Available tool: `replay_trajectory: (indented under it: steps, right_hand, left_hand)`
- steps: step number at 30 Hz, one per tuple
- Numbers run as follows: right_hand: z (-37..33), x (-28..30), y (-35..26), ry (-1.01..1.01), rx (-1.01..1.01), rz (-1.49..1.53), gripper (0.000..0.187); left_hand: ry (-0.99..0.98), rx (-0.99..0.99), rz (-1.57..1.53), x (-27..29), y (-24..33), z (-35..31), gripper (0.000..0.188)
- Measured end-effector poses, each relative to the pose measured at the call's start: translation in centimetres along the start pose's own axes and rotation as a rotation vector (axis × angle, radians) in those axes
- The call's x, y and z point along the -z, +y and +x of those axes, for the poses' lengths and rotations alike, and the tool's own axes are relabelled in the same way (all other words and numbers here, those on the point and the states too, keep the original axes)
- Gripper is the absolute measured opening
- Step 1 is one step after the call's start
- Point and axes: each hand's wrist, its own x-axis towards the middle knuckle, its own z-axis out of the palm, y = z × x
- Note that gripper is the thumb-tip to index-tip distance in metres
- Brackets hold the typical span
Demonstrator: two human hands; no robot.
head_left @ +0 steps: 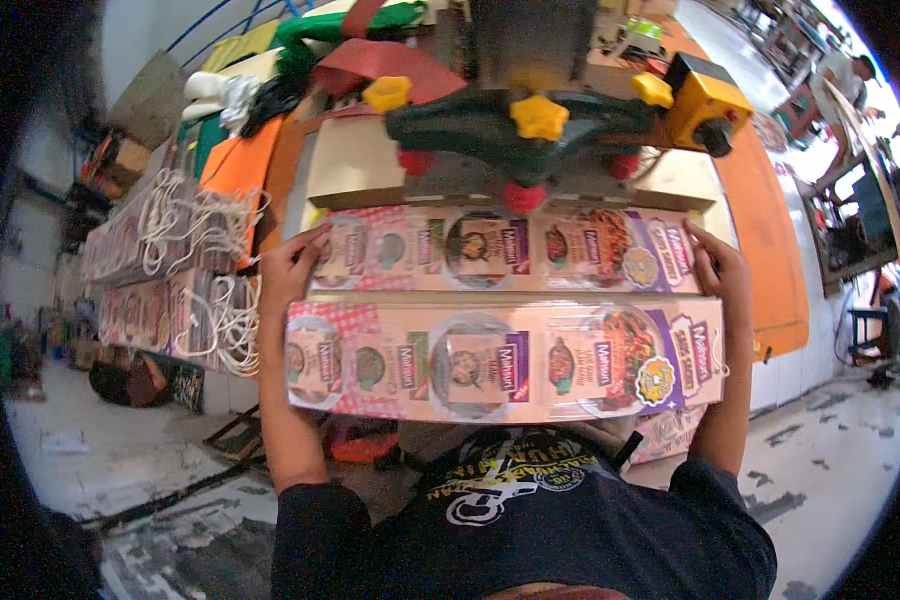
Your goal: The person aligns and organizes a stack of printed product labels on a workbench, checking the edges of the sheets before lifting the entire stack.
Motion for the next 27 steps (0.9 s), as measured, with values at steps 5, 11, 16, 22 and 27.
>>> replay_trajectory:
  steps: [5, 11, 16, 22, 27]
  right_hand:
    - [0.2, -0.1, 0.9, -0.034, -0.002, -0.018, 0.044]
    - [0.6, -0.5, 3.1, 0.019, 0.136, -0.006, 0.045]
    - [0.6, -0.6, 2.8, 0.017, 0.134, -0.057, 0.046]
    - [-0.4, 0.3, 0.2, 0.011, -0.007, 0.042, 0.044]
    - [-0.3, 0.1, -0.2, 0.033, -0.003, -0.036, 0.041]
  left_hand:
    - [-0.002, 0.016, -0.066, 0.5, 1.5, -0.6, 0.031]
    - [-0.017, 0.045, -0.057, 0.4, 2.4, -0.4, 0.03]
    - [-0.024, 0.088, -0.056, 0.7, 2.6, -0.7, 0.03]
    - [0.019, -0.007, -0.026, 0.1, 2.5, 0.0, 0.032]
    - [-0.069, 0.077, -0.038, 0.3, 2.0, 0.0, 0.035]
